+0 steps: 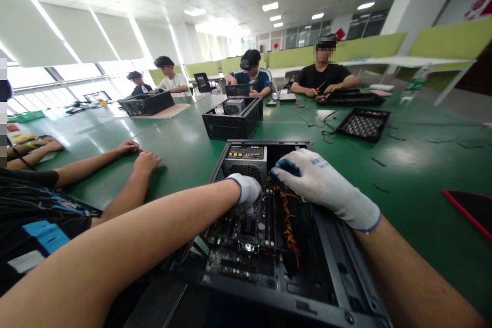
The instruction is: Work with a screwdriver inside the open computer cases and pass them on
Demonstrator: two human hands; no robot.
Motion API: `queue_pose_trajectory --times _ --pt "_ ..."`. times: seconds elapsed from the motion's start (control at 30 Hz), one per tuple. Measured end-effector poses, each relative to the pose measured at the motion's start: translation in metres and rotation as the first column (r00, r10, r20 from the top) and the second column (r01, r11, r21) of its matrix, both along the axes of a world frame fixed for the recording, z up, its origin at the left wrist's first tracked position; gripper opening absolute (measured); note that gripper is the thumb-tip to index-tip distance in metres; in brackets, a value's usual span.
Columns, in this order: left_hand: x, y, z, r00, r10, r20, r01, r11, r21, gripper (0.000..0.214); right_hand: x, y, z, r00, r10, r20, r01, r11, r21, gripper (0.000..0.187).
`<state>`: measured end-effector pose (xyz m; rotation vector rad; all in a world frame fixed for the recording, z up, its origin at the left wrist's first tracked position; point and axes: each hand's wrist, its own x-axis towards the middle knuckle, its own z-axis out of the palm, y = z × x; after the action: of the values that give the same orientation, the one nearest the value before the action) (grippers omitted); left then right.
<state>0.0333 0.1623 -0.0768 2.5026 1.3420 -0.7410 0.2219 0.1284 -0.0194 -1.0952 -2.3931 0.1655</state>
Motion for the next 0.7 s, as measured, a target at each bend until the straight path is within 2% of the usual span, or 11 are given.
queue_pose_trajectory --times 0.1,0.17,0.23,0.27,0.3,0.33,0.4,0.47,0.53,0.6,0.7 --pt "0.002 -0.003 0.008 0.996 -0.010 -0.085 0.007 0.999 -0.035 0.053 0.008 -0.005 -0.001 0.992 -0.066 -0.106 0.066 0.998 -0.004 0.036" --pt "0.000 -0.007 0.015 0.996 -0.005 -0.085 0.003 1.000 -0.022 0.059 0.022 -0.011 -0.011 0.962 -0.186 -0.198 0.185 0.982 -0.028 0.049" --pt "-0.003 -0.013 0.023 0.999 -0.006 -0.042 0.007 1.000 0.003 0.071 0.041 -0.019 -0.029 0.888 -0.368 -0.276 0.341 0.929 -0.140 0.075" --pt "-0.006 -0.017 0.028 1.000 -0.004 0.007 0.004 1.000 0.023 0.074 0.050 -0.023 -0.041 0.839 -0.466 -0.281 0.405 0.880 -0.249 0.089" --pt "-0.010 -0.022 0.033 0.997 0.000 0.074 -0.004 0.999 0.050 0.075 0.058 -0.026 -0.052 0.807 -0.524 -0.273 0.417 0.833 -0.364 0.098" --pt "-0.014 -0.028 0.039 0.988 0.007 0.152 -0.020 0.996 0.082 0.074 0.064 -0.029 -0.063 0.783 -0.544 -0.302 0.384 0.804 -0.454 0.097" --pt "-0.024 -0.043 0.054 0.950 0.017 0.313 -0.065 0.988 0.143 0.063 0.069 -0.031 -0.079 0.742 -0.492 -0.455 0.198 0.810 -0.552 0.085" --pt "-0.038 -0.063 0.071 0.904 -0.007 0.428 -0.088 0.975 0.202 0.043 0.063 -0.032 -0.083 0.688 -0.439 -0.578 0.011 0.802 -0.597 0.072" --pt "-0.053 -0.087 0.087 0.861 -0.060 0.505 -0.103 0.952 0.289 0.024 0.049 -0.032 -0.079 0.648 -0.430 -0.628 -0.107 0.765 -0.635 0.065" --pt "-0.070 -0.115 0.097 0.819 -0.111 0.564 -0.148 0.907 0.393 0.013 0.030 -0.030 -0.071 0.639 -0.411 -0.650 -0.173 0.747 -0.642 0.058" --pt "-0.095 -0.158 0.091 0.737 -0.182 0.651 -0.289 0.786 0.546 0.015 -0.002 -0.021 -0.063 0.663 -0.299 -0.686 -0.225 0.795 -0.563 0.053"
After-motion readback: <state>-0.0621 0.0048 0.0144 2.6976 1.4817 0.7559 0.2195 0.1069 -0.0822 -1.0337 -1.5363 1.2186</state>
